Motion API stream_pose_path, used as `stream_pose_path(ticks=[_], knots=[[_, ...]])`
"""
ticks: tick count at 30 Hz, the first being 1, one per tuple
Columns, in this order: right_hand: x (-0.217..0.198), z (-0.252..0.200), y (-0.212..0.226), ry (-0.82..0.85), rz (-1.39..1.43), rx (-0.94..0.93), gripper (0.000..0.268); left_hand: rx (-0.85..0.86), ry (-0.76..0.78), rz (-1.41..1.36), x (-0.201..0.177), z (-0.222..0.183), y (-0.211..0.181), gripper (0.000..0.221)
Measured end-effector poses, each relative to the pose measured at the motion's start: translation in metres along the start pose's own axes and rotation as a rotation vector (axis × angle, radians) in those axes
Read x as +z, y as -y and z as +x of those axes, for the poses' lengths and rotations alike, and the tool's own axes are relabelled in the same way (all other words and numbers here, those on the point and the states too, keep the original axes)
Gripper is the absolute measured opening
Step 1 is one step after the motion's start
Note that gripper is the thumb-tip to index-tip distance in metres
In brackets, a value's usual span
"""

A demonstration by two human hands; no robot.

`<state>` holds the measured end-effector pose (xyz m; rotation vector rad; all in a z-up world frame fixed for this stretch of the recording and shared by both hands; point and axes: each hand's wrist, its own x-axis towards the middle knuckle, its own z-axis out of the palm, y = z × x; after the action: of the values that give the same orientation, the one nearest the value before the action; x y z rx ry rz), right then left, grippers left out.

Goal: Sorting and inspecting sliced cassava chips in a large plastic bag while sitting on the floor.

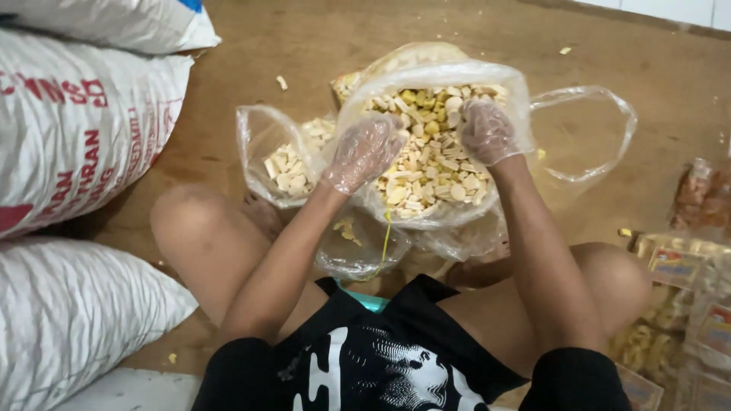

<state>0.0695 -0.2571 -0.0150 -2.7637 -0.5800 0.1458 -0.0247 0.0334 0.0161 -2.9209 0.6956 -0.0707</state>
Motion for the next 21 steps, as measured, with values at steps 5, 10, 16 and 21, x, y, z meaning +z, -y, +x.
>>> stream_pose_path(ticks=[5,10,16,21], knots=[[-0.004,-0.014,0.026,0.013,-0.234,-0.117,0.038,-0.211,-0.046,-0.537,0.010,0.032,-0.014,0.026],[0.020,0.002,0.026,-0.085,-0.091,-0.083,0.029,-0.160,-0.060,-0.373,0.018,0.060,-0.035,0.029],[-0.007,0.004,0.062,0.054,-0.119,0.021,0.041,-0.152,-0.153,-0.244,0.070,0.086,-0.035,0.011],[-0.029,0.024,0.095,0.307,-0.112,0.303,0.060,-0.152,-0.250,-0.148,0.058,0.088,-0.026,0.011]])
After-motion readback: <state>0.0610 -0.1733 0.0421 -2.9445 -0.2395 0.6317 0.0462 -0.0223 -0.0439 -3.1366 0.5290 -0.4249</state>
